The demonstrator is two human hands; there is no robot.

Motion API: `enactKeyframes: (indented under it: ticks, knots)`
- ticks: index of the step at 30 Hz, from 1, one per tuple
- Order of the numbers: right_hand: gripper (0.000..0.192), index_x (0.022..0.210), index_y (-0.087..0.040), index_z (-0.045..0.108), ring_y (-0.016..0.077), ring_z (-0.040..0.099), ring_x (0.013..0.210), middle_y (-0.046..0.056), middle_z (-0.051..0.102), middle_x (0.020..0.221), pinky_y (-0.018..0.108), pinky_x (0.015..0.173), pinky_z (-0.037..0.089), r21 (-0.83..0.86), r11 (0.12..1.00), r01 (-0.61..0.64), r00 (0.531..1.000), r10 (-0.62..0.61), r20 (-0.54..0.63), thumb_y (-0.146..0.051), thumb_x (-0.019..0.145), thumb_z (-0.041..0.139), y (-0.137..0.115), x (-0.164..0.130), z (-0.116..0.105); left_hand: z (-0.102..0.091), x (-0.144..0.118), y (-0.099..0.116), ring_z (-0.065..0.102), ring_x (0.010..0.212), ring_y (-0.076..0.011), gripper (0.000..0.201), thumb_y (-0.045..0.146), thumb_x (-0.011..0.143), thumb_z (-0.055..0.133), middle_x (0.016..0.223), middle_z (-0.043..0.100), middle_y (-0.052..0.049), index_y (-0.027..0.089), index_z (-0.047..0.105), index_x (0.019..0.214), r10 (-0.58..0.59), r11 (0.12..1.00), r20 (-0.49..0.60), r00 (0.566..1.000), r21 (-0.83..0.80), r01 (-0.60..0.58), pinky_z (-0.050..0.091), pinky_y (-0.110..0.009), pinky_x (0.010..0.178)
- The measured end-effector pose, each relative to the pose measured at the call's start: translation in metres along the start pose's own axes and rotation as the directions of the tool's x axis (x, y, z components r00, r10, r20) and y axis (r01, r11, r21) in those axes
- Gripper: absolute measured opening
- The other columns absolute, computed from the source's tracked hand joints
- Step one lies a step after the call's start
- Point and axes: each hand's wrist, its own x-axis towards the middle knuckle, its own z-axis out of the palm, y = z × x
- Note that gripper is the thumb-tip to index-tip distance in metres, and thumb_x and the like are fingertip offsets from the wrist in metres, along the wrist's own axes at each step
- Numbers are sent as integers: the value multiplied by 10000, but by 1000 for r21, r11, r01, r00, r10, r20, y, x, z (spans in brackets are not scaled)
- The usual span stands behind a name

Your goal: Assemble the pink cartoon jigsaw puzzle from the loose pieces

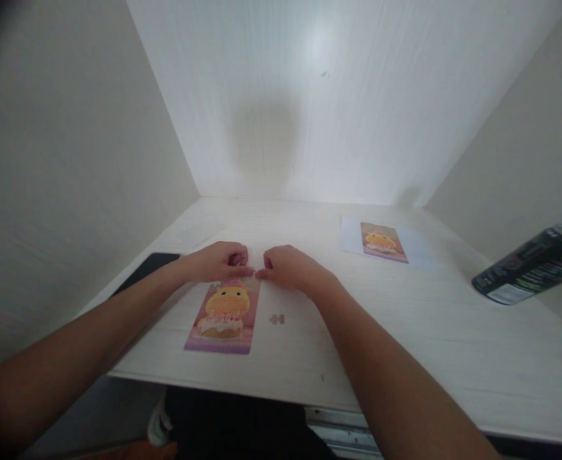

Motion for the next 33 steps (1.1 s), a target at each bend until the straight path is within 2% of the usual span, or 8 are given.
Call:
enactKeyframes:
  ticks: [6,9,11,13,16,19,28,33]
  knots:
    - [330,854,-185,707,194,623,751,98,730,889,287,599,388,12,999,-50,999,50,14,-497,857,599,3,0,-5,1,2,3,404,595,-105,346,513,828,562,652,496,19,179,528,741,9,999,-5,1000,54,-9,276,-271,566]
    - [345,852,-189,725,174,611,684,78,728,837,279,575,388,65,998,2,986,-13,168,-504,857,584,8,-11,-20,0,2,8,395,587,-107,363,519,827,567,643,497,16,177,507,719,-13,997,-10,1000,81,14,270,-275,566]
    - [335,881,-204,732,160,604,629,45,723,795,269,547,391,127,991,30,949,-68,309,-514,760,692,7,-21,-30,-1,1,8,390,581,-105,373,526,836,553,641,498,15,176,504,717,-6,997,-12,1000,81,7,266,-274,563]
    - [384,868,-213,738,169,608,608,28,717,767,271,531,397,87,996,26,926,-57,372,-499,620,804,-1,-30,-35,-3,-1,7,396,580,-103,379,534,844,539,650,507,12,174,512,729,15,998,-5,1000,68,-14,270,-268,561]
    - [345,798,-203,741,201,612,603,52,712,754,291,510,388,-105,994,14,942,22,336,-418,551,848,-20,-40,-34,-6,-4,3,413,595,-104,411,577,840,531,679,532,5,174,528,760,58,998,22,998,26,-59,282,-258,556]
    - [242,793,-197,743,199,611,594,75,717,793,290,492,377,-172,985,14,950,40,311,-320,597,816,-34,-44,-29,-8,-6,0,417,606,-104,447,614,829,528,689,541,1,172,532,765,81,997,34,996,-3,-81,288,-256,557]
    - [92,755,-205,731,154,561,533,50,717,752,281,489,363,-106,990,98,938,-56,342,-213,678,681,-27,-43,-29,-12,-8,-1,377,590,-95,421,582,837,532,650,487,17,171,512,747,89,996,41,995,-29,-88,268,-256,543]
    - [118,824,-207,719,141,603,624,19,730,798,247,525,391,75,987,140,951,-155,268,-186,717,674,-3,-33,-34,-15,-9,0,362,587,-89,408,562,849,529,641,458,26,171,490,741,82,996,47,996,-20,-81,274,-248,540]
